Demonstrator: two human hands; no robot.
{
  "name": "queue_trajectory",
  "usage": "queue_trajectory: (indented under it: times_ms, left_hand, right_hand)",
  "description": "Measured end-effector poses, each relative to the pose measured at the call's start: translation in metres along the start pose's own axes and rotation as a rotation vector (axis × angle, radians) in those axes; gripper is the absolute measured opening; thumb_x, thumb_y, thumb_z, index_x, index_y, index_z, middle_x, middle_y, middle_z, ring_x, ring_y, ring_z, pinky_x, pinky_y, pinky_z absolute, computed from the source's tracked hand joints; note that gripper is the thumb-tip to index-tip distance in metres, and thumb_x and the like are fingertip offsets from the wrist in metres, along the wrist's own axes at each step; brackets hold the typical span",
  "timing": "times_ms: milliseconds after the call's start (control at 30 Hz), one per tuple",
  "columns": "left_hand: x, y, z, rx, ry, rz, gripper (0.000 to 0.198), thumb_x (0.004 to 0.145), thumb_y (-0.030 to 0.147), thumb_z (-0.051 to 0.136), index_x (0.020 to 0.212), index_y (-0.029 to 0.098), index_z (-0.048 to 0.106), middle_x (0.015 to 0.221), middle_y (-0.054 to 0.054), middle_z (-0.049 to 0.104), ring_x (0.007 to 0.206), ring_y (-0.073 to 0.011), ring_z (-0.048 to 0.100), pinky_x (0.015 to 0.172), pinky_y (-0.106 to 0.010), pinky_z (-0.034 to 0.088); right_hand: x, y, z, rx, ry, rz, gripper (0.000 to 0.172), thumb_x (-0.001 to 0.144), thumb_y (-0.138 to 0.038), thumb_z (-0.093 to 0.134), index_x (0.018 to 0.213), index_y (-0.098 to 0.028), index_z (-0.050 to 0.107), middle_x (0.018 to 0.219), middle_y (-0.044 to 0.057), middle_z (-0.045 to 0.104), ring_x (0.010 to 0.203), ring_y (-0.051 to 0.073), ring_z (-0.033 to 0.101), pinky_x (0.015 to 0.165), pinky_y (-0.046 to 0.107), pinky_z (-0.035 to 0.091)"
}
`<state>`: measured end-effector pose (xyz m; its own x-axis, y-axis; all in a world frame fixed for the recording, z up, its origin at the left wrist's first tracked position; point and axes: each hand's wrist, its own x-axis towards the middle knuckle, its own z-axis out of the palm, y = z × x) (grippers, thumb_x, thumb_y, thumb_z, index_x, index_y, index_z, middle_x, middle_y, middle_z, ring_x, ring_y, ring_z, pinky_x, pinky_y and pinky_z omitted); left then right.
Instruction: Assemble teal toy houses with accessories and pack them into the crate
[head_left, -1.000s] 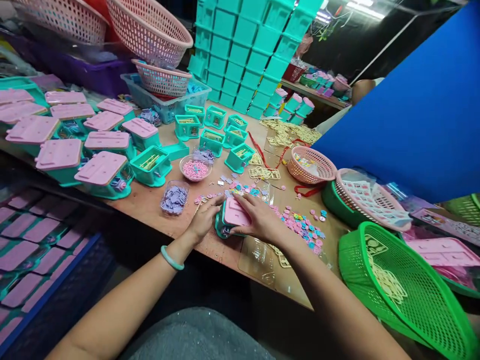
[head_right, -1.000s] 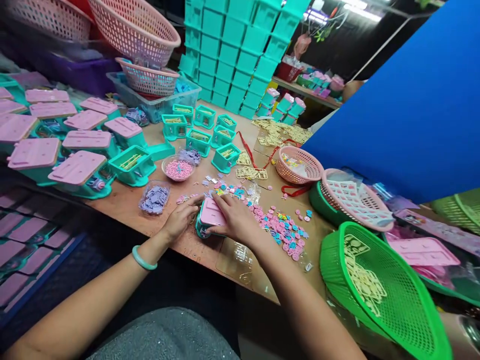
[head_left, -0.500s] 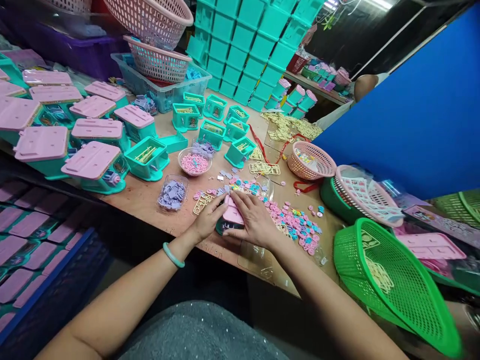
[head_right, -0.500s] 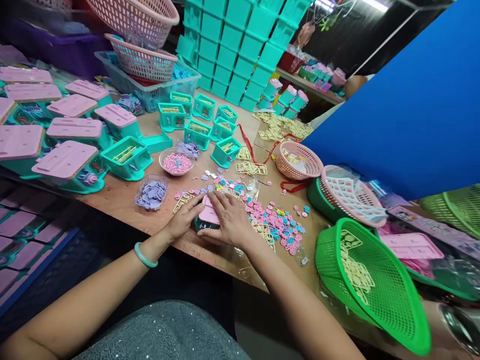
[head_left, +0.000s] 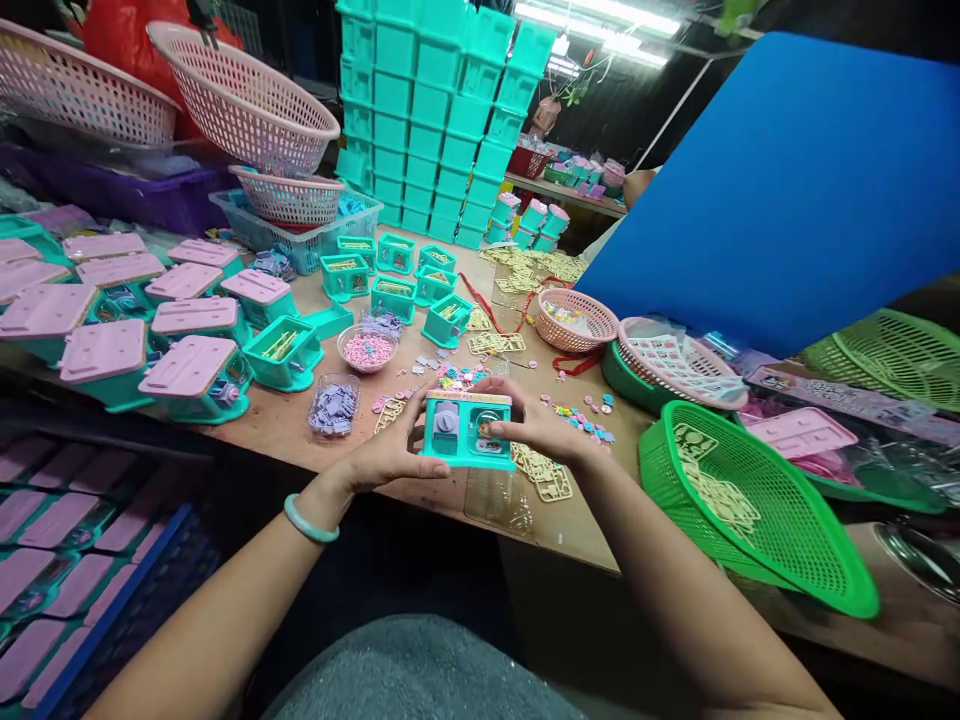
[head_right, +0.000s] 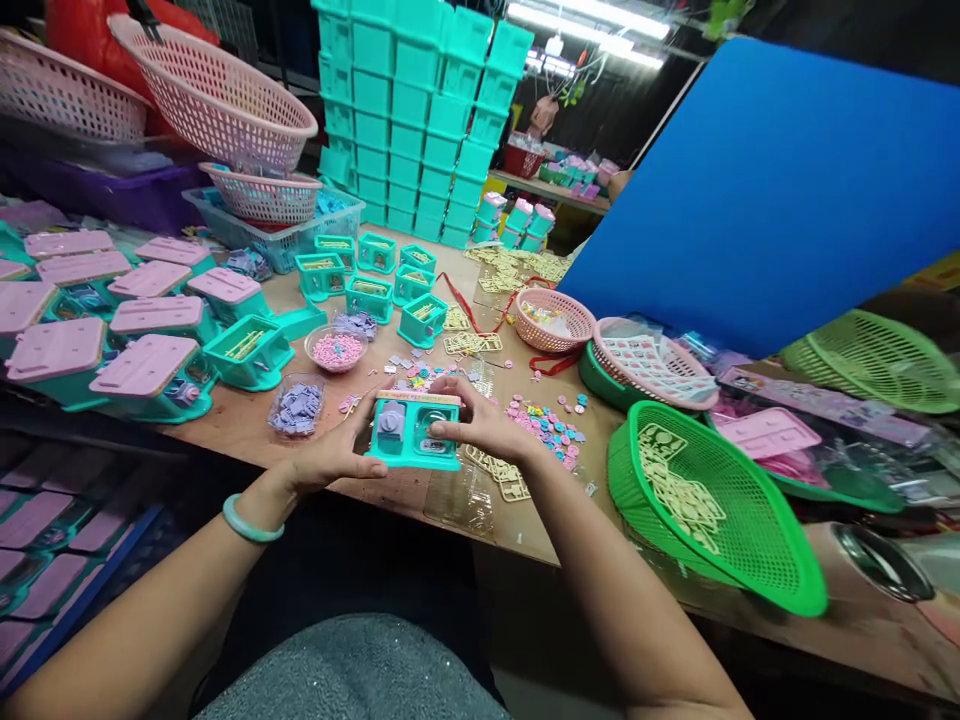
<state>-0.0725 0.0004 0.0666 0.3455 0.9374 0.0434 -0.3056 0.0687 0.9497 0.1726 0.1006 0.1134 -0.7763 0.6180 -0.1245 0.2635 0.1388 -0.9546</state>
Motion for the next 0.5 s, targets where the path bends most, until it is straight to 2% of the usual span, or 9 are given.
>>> queue_trajectory:
  times_ms: [67, 167, 300, 500]
  left_hand:
    - [-0.008, 0.0, 0.006, -0.044, 0.038, -0.012, 0.118, 0.064, 0.038, 0.093, 0.159, 0.035, 0.023, 0.164, -0.015, 0.032, 0.145, -0.0414, 0.041, 0.116, -0.055, 0.038]
    - [-0.023, -0.008, 0.009, -0.081, 0.104, -0.039, 0.116, 0.063, 0.043, 0.093, 0.157, 0.033, 0.026, 0.163, -0.017, 0.033, 0.145, -0.0417, 0.04, 0.116, -0.056, 0.037]
    - [-0.047, -0.012, 0.01, -0.107, 0.096, -0.031, 0.12, 0.058, 0.039, 0.096, 0.155, 0.035, 0.026, 0.167, -0.014, 0.023, 0.15, -0.0415, 0.031, 0.117, -0.054, 0.037]
    - [-0.087, -0.006, 0.02, -0.054, 0.16, -0.015, 0.117, 0.06, 0.024, 0.095, 0.153, 0.039, 0.026, 0.165, -0.012, 0.028, 0.15, -0.0371, 0.032, 0.12, -0.055, 0.031]
  right_hand:
    - [-0.008, 0.001, 0.009, 0.095, -0.03, -0.045, 0.099, 0.068, -0.063, 0.084, 0.148, -0.031, 0.036, 0.148, 0.012, 0.047, 0.121, 0.029, 0.059, 0.098, 0.045, 0.054]
    - [-0.02, 0.009, 0.027, 0.066, -0.056, -0.089, 0.125, 0.059, -0.05, 0.094, 0.158, -0.039, 0.017, 0.155, 0.011, 0.038, 0.13, 0.029, 0.054, 0.107, 0.045, 0.048]
    - [-0.029, 0.016, 0.052, 0.031, 0.001, -0.083, 0.115, 0.068, -0.038, 0.089, 0.158, -0.036, 0.017, 0.145, 0.011, 0.049, 0.125, 0.028, 0.058, 0.108, 0.048, 0.047]
    - [-0.033, 0.013, 0.083, 0.058, -0.017, -0.166, 0.11, 0.066, -0.033, 0.091, 0.154, -0.033, 0.025, 0.143, 0.011, 0.05, 0.128, 0.028, 0.057, 0.107, 0.046, 0.049]
